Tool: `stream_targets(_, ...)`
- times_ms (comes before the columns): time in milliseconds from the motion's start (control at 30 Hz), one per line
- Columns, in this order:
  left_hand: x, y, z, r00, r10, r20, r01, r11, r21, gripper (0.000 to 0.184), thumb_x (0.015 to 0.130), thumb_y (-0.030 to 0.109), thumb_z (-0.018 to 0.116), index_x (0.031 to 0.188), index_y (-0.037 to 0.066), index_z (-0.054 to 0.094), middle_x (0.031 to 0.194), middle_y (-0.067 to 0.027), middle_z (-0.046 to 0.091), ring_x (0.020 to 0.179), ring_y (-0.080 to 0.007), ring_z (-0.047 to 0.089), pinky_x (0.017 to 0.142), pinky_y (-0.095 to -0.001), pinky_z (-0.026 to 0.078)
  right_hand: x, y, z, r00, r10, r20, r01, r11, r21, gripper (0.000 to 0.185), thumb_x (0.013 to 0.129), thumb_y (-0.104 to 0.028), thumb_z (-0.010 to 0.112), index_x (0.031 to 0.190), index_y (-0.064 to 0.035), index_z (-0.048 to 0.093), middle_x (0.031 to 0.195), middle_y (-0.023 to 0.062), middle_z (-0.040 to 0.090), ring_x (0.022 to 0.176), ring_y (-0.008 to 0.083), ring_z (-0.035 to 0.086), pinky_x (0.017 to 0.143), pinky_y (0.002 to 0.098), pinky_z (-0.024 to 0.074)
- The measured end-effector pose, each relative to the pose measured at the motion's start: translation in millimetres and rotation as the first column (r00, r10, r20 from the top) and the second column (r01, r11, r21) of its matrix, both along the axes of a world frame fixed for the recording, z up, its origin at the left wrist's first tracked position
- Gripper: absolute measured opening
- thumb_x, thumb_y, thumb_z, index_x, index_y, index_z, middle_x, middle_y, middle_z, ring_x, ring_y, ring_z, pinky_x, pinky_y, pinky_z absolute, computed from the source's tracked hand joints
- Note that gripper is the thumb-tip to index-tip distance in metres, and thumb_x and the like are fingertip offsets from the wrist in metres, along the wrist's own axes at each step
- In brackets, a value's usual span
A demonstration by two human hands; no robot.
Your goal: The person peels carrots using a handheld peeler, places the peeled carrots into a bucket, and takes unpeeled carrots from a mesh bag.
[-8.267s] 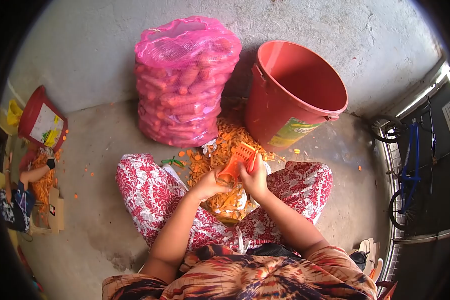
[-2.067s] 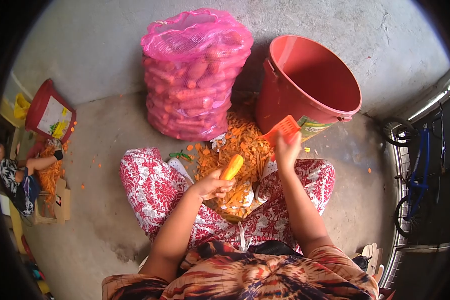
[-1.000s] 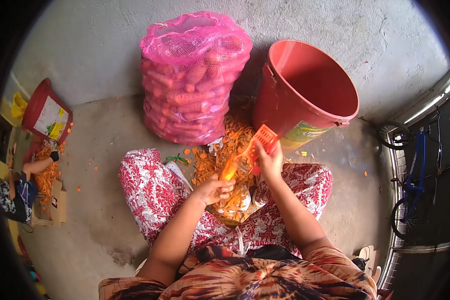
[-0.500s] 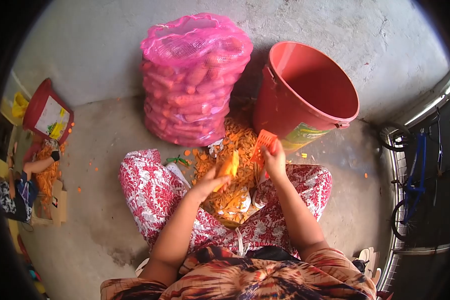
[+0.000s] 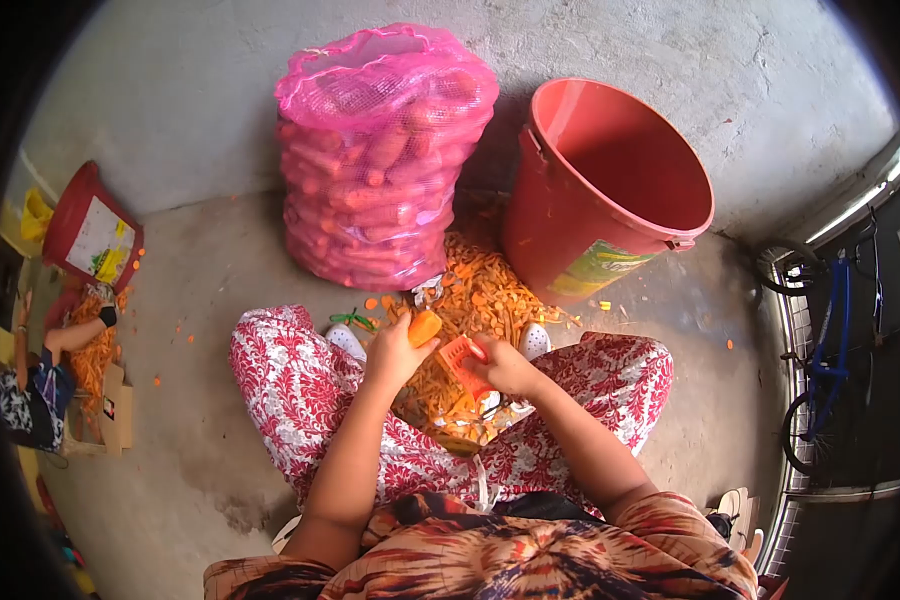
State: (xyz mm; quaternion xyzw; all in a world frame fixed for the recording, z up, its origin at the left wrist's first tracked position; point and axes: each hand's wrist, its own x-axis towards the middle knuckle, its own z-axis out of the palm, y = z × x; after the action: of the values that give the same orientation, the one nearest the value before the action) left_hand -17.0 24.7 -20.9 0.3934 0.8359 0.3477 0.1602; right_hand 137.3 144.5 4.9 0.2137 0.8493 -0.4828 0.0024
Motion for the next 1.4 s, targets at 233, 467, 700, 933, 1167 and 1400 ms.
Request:
stream_targets(233, 9.1, 2.7, 3.8, 0.995, -0.072, 0.073, 0.072, 0.997, 0.008, 0.04, 0.062, 0.018, 0.069, 0.092, -0.001, 0.052, 0.075, -0.0202, 0.058, 0.074, -0.0337, 0.058, 0.063, -0.0368, 0.046, 0.9, -4.8, 4.3, 0.998, -0.031, 0.062, 0.033, 0.999, -0.037, 0.024, 0.07, -0.01, 0.053, 0.092, -0.0002, 0.05, 0.079, 0.0202, 0.057, 0.076, 0.032, 0.056, 0.068, 0.0362, 0.0428)
stream_targets(467, 8.5, 4.0, 0.7, 0.989, -0.087, 0.123, 0.084, 0.996, 0.031, 0.034, 0.06, 0.014, 0.068, 0.087, 0.0, 0.052, 0.074, -0.019, 0.059, 0.074, -0.0339, 0.058, 0.063, -0.0375, 0.046, -0.7, -4.5, 9.3, 0.995, -0.018, 0.095, 0.015, 0.999, 0.031, 0.024, 0.068, -0.009, 0.052, 0.09, -0.0007, 0.051, 0.079, 0.0204, 0.057, 0.077, 0.032, 0.056, 0.068, 0.0366, 0.0431)
stream_targets(700, 10.0, 4.2, 12.7, 0.984, -0.12, 0.132, 0.123, 0.992, -0.017, 0.036, 0.059, 0.012, 0.067, 0.091, 0.001, 0.053, 0.077, -0.0196, 0.059, 0.076, -0.0338, 0.057, 0.065, -0.0386, 0.046, -0.4, -4.2, 5.0, 0.993, -0.05, 0.105, 0.05, 0.999, 0.01, 0.023, 0.068, -0.01, 0.053, 0.089, -0.0008, 0.051, 0.079, 0.0211, 0.056, 0.078, 0.0329, 0.056, 0.068, 0.0374, 0.0429)
stream_targets(933, 5.2, 1.0, 15.3, 0.98, -0.2, 0.013, 0.2, 0.979, -0.034, 0.042, 0.057, 0.015, 0.068, 0.094, 0.001, 0.055, 0.074, -0.0192, 0.059, 0.071, -0.0333, 0.058, 0.064, -0.0384, 0.047, 0.4, -6.5, -15.1, 0.989, -0.071, 0.131, 0.076, 0.997, -0.032, 0.023, 0.069, -0.012, 0.051, 0.089, 0.0002, 0.051, 0.079, 0.0217, 0.057, 0.079, 0.0351, 0.055, 0.069, 0.0374, 0.0425)
stream_targets(1167, 5.0, 1.2, 26.3, 0.978, -0.207, -0.034, 0.197, 0.961, -0.194, 0.039, 0.057, 0.017, 0.067, 0.092, 0.004, 0.056, 0.072, -0.0184, 0.059, 0.068, -0.0327, 0.058, 0.061, -0.0381, 0.047, 3.5, -9.1, -27.7, 0.974, -0.107, 0.201, 0.11, 0.994, 0.0, 0.021, 0.072, -0.012, 0.051, 0.088, 0.0015, 0.05, 0.075, 0.0198, 0.055, 0.072, 0.0295, 0.056, 0.067, 0.0348, 0.0423)
stream_targets(1400, 6.3, -1.7, 14.1, 0.942, -0.295, 0.161, 0.305, 0.951, -0.044, 0.031, 0.06, 0.016, 0.063, 0.088, 0.006, 0.056, 0.071, -0.018, 0.058, 0.07, -0.0341, 0.057, 0.061, -0.0405, 0.046, 2.5, -10.5, -26.9, 0.97, -0.112, 0.215, 0.113, 0.994, 0.012, 0.027, 0.069, -0.012, 0.047, 0.093, 0.001, 0.051, 0.08, 0.023, 0.057, 0.082, 0.035, 0.056, 0.07, 0.0381, 0.0434)
